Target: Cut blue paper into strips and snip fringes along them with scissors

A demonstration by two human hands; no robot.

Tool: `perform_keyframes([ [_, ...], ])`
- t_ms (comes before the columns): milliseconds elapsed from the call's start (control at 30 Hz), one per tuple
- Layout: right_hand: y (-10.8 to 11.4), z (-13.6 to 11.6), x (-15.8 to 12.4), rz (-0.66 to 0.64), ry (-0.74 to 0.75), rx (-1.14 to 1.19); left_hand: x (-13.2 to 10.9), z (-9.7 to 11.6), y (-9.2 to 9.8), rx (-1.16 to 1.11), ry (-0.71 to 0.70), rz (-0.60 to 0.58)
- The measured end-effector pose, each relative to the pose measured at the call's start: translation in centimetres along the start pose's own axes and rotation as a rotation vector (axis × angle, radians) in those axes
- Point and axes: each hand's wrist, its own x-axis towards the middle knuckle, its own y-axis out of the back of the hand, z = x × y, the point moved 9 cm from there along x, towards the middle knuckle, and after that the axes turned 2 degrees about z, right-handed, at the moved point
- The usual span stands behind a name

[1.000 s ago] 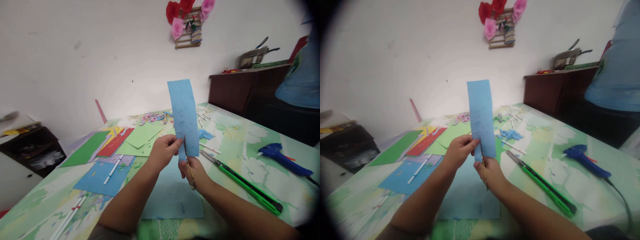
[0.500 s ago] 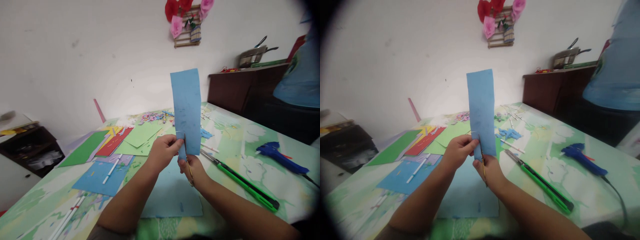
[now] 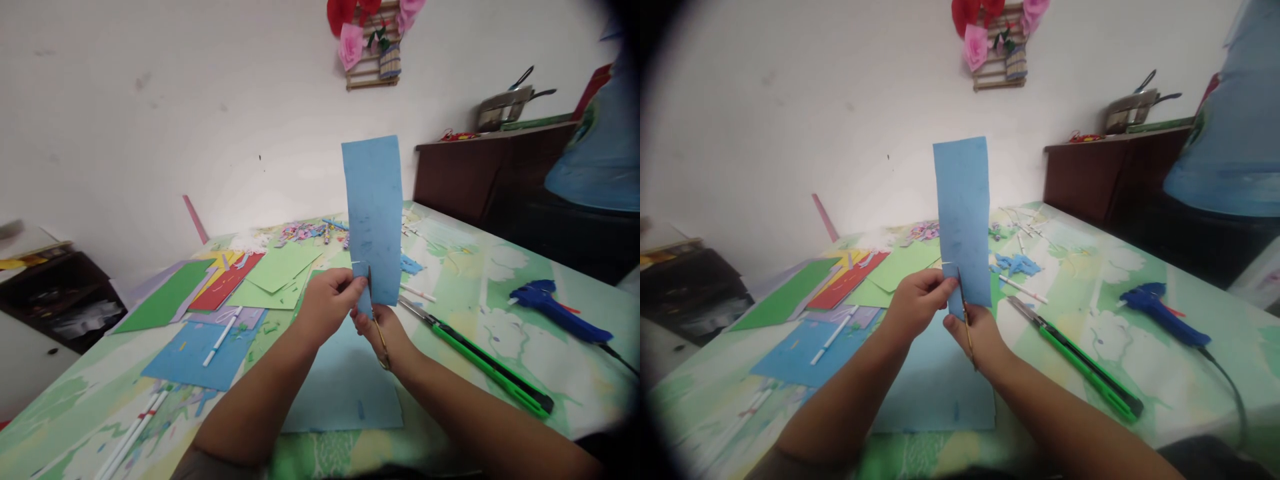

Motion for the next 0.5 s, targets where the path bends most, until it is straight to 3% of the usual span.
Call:
perform_keyframes([
  [300,0.0,-0.1,0.1,-0.006,-0.059,-0.072,0.0,0.1,0.4,0.119,-0.059,0.125],
  [500,0.1,1.3,-0.2,0.004,-0.116,-0.121,0.2,-0.3,0.1,0.109,-0.028,0.084],
])
